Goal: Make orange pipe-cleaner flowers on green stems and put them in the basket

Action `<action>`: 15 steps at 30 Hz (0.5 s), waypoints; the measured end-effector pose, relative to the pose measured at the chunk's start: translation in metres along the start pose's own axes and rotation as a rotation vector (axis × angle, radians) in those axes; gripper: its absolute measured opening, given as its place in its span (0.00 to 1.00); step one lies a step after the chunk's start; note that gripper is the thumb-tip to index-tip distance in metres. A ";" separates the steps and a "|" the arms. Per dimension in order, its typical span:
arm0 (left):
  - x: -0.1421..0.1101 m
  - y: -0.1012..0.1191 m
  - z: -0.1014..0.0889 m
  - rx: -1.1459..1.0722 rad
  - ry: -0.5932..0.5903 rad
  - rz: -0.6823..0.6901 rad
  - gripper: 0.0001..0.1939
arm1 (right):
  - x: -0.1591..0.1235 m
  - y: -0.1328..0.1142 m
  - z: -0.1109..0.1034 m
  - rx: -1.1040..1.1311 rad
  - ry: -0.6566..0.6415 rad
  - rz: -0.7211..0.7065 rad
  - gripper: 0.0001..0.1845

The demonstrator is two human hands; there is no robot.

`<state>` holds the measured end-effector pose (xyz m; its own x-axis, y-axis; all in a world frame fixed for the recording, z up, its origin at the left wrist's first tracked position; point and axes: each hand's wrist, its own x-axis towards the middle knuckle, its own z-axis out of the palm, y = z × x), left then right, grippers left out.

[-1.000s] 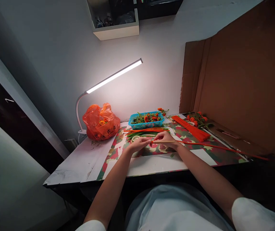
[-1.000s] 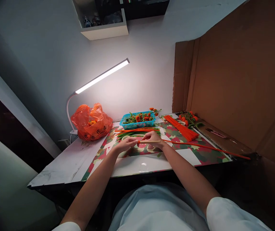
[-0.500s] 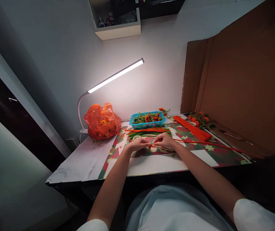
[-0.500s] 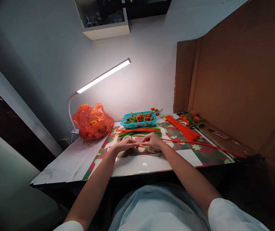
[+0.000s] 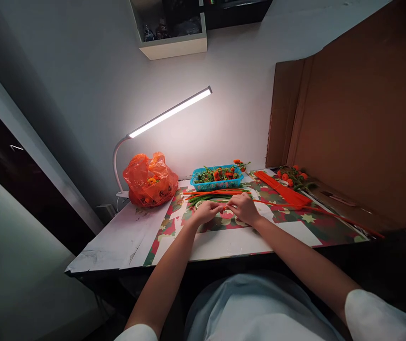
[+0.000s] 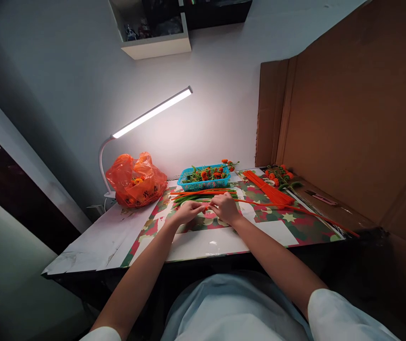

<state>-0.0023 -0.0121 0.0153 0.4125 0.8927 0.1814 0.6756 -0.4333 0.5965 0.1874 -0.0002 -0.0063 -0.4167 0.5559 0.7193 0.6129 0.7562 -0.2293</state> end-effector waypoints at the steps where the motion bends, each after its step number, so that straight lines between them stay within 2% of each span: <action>1: 0.001 0.000 0.002 -0.002 0.031 -0.008 0.22 | 0.000 -0.001 0.000 -0.010 0.009 0.001 0.11; 8: 0.011 -0.006 0.015 -0.242 0.248 -0.051 0.20 | 0.003 -0.002 0.006 0.035 0.059 0.057 0.10; 15: 0.013 -0.005 0.020 -0.519 0.365 -0.097 0.18 | 0.005 -0.005 0.010 0.299 0.153 0.123 0.07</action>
<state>0.0124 -0.0008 -0.0008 0.0675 0.9492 0.3074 0.2782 -0.3138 0.9078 0.1756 0.0019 -0.0083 -0.2330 0.6076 0.7593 0.4193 0.7672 -0.4854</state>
